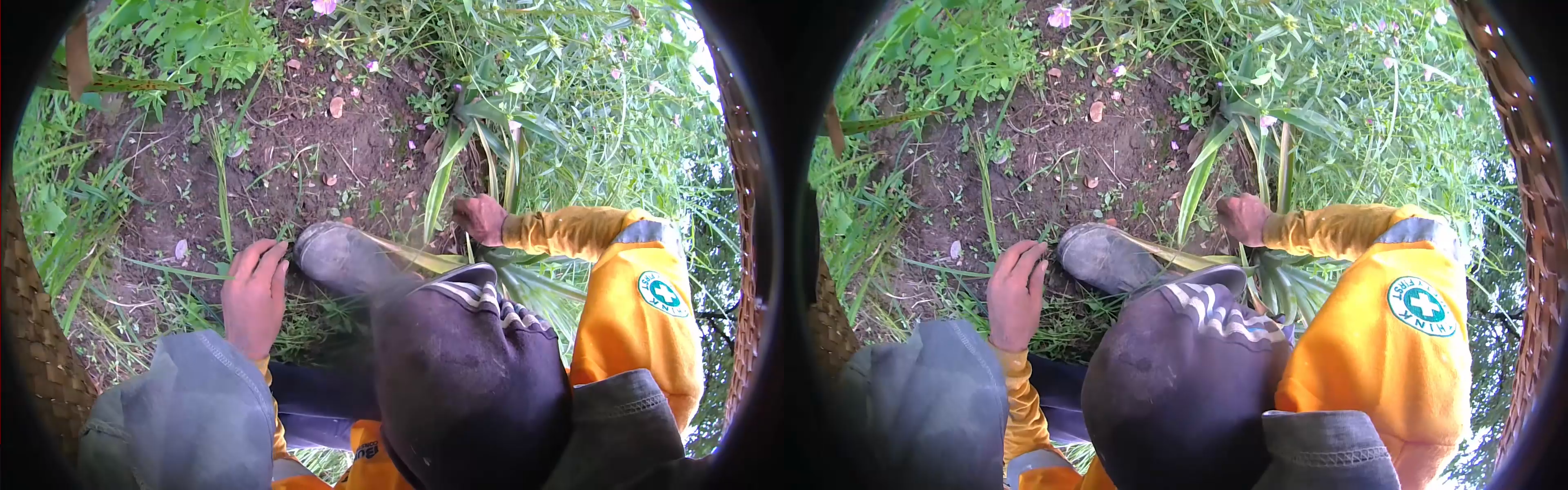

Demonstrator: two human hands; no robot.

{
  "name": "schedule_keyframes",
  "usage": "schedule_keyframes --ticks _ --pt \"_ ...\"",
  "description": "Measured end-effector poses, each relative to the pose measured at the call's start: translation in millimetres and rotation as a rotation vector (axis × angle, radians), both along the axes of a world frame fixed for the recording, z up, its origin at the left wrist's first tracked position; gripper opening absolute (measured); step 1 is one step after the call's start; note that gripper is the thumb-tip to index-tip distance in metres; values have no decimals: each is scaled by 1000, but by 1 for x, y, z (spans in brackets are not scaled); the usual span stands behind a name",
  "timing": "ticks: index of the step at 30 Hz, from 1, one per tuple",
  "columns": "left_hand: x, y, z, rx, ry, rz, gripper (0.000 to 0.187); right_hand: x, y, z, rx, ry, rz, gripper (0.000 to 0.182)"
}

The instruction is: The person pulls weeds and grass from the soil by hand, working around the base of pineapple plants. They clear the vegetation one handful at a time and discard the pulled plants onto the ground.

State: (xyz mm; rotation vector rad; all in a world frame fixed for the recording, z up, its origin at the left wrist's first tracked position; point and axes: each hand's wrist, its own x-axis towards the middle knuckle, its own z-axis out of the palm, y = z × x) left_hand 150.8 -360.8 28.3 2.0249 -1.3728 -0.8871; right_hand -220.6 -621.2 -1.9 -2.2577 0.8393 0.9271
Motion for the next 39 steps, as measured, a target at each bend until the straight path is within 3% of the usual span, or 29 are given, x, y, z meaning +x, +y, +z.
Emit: schedule_keyframes --ticks 2,5,6,9,11,12,15,16,19,21,24,26,29,30,33,35,36,38,39 --pt "-1 0 0 -2 -6 -16 25 -1 -4 11 -26 143 91 14" --pt "0 1 -4 -27 -34 -26 26 2 -8 28 -25 135 -6 14" --pt "0 2 -5 -35 -42 -26 26 9 -1 37 97 87 87 18" --pt "1 0 -4 -26 -16 -29 26 74 41 72 473 -285 28 20" --pt "4 -1 -4 -73 -11 -29 25 48 35 5 289 -220 -55 25" --pt "5 1 -5 -93 -14 -12 25 62 25 5 188 89 94 36" --pt "10 11 -6 -81 4 -3 24 23 38 -3 -152 -295 449 50" --pt "11 13 -4 -62 4 3 25 15 40 -6 -73 -194 382 65" --pt "12 11 -3 -51 5 0 26 27 19 -7 -86 -198 152 82" --pt "11 8 -2 -70 3 -17 27 33 5 -35 -242 -456 84 95" --pt "11 7 -1 -42 19 -30 27 35 -4 -81 -413 -518 -91 87" --pt "11 9 -2 -25 18 -32 28 74 3 -112 -691 -634 -379 82" --pt "12 12 -5 -28 -3 -37 29 127 -13 -107 -699 -570 -795 76" --pt "12 11 -5 -27 -4 -38 29 143 -20 -109 -813 -429 -894 66" --pt "11 8 -7 -23 2 -50 29 166 -42 -84 -670 -502 -1066 50" --pt "11 8 -8 -15 0 -54 29 152 -64 -130 -816 -823 -1060 29" --pt "11 8 -8 -12 -5 -54 29 128 -85 -165 -679 -884 -1152 26" --pt "10 10 -9 -4 -6 -59 29 135 -77 -114 -802 -633 -765 25" --pt "11 10 -10 -2 -4 -59 29 128 -78 -113 -793 -683 -644 25"
